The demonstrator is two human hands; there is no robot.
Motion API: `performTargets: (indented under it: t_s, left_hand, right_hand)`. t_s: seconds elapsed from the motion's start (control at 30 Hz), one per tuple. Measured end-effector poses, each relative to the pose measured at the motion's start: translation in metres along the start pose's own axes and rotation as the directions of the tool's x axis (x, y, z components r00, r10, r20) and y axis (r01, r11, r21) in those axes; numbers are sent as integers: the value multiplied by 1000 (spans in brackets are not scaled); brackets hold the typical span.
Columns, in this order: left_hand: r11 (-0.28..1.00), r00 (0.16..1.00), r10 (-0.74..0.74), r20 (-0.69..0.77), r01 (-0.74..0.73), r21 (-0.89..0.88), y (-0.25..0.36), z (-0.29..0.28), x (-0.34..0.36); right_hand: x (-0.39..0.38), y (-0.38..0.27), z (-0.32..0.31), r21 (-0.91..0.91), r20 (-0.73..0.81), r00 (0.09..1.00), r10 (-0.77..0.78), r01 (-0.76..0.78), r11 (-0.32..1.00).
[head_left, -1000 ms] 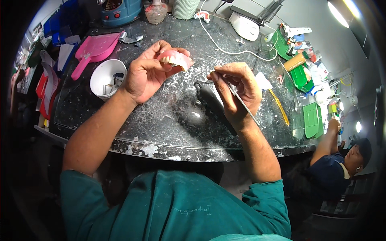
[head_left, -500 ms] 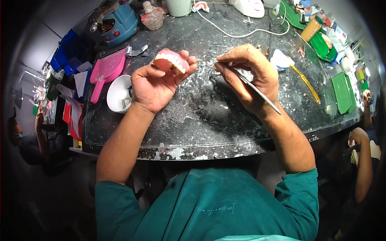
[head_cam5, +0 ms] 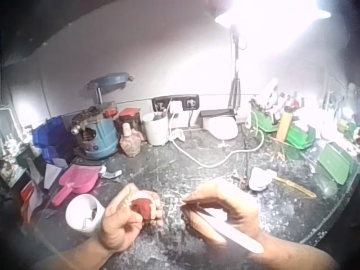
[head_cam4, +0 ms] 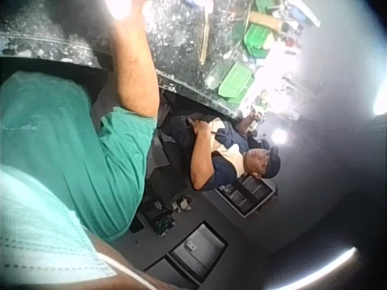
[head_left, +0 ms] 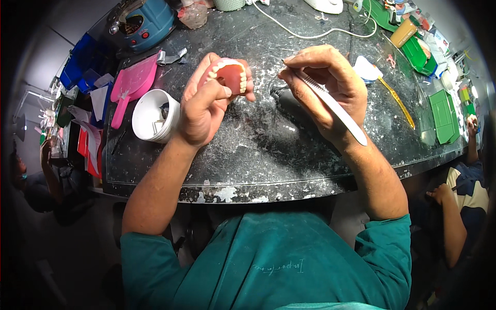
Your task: The person scrapes and carves around the teeth of a denture using a small metal carving tool.
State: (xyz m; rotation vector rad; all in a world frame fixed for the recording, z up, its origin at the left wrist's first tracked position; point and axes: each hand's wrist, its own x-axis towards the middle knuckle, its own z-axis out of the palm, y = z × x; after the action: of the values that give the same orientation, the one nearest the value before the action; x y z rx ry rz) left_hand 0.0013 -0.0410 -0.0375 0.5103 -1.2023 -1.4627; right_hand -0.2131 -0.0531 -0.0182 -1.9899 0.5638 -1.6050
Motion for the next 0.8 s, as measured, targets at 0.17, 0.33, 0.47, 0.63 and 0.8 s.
performTargets:
  t_s: [0.17, 0.33, 0.47, 0.63, 0.8]
  left_hand:
    - [949, 989, 145, -24, -132, 287, 3, 24, -4]
    - [917, 1000, -8, -25, 18, 398, 3, 28, -13]
    - [960, 990, 141, 29, -144, 241, 1, 30, -14]
    - [924, 973, 229, 30, -227, 306, 2, 39, -15]
    - [911, 967, 250, 59, -255, 323, -4, 39, -14]
  right_hand:
    - [-2, 0, 2, 74, 14, 998, 54, -55, 996]
    - [-1, -9, -2, 70, 19, 997, 78, -79, 994]
    - [1, -11, -10, -76, 277, 950, -146, 173, 982]
    - [-5, -19, -5, 55, 192, 976, -104, 95, 994]
    - [-6, -14, -5, 81, 177, 976, -127, 115, 990]
